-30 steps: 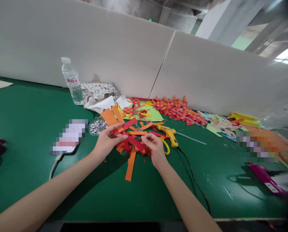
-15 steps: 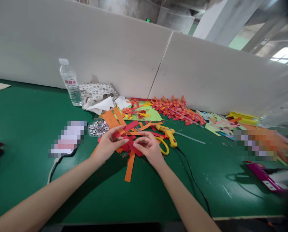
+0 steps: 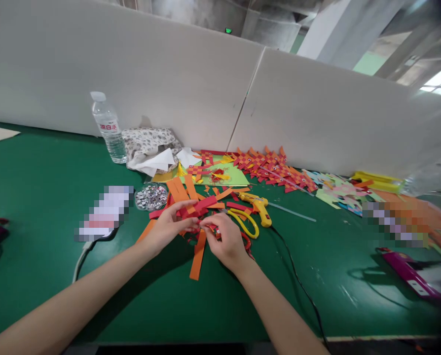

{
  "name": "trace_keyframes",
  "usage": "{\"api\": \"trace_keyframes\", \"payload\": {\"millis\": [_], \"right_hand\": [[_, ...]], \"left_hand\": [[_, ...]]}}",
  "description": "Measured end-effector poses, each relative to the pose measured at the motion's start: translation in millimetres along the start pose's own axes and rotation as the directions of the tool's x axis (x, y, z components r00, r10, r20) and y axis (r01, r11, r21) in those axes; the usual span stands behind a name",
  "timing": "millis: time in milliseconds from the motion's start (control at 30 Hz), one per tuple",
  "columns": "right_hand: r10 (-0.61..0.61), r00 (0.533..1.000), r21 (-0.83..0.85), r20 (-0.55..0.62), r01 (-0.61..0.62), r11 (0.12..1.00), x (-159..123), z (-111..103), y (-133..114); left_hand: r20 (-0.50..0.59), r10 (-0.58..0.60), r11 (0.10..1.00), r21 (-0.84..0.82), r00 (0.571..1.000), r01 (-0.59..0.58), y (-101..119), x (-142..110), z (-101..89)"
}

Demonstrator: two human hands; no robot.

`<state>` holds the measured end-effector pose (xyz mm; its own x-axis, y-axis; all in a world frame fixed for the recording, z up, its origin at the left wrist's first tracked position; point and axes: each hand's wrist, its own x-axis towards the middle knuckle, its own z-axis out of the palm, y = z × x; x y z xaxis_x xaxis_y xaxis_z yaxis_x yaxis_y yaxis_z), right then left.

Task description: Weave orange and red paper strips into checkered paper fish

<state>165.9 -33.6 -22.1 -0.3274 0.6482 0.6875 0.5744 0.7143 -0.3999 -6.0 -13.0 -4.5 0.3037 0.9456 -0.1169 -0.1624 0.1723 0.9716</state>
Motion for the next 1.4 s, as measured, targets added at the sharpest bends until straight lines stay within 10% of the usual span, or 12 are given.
{"api": "trace_keyframes", "payload": {"millis": [600,1400], "right_hand": [[-0.024,0.999,0.047,-0.033,0.026,0.999,0,-1,-5],[0.307,0.951,0.192,-0.046,-0.293,0.937,7,-9,-15]], "left_hand": [[0.137,0.027,0.999,-0.039,0.990,-0.021,-10,5,-8.5],[0.055,0.108,0.994,0.012,0.993,-0.109,-6,3,-7.2]]}}
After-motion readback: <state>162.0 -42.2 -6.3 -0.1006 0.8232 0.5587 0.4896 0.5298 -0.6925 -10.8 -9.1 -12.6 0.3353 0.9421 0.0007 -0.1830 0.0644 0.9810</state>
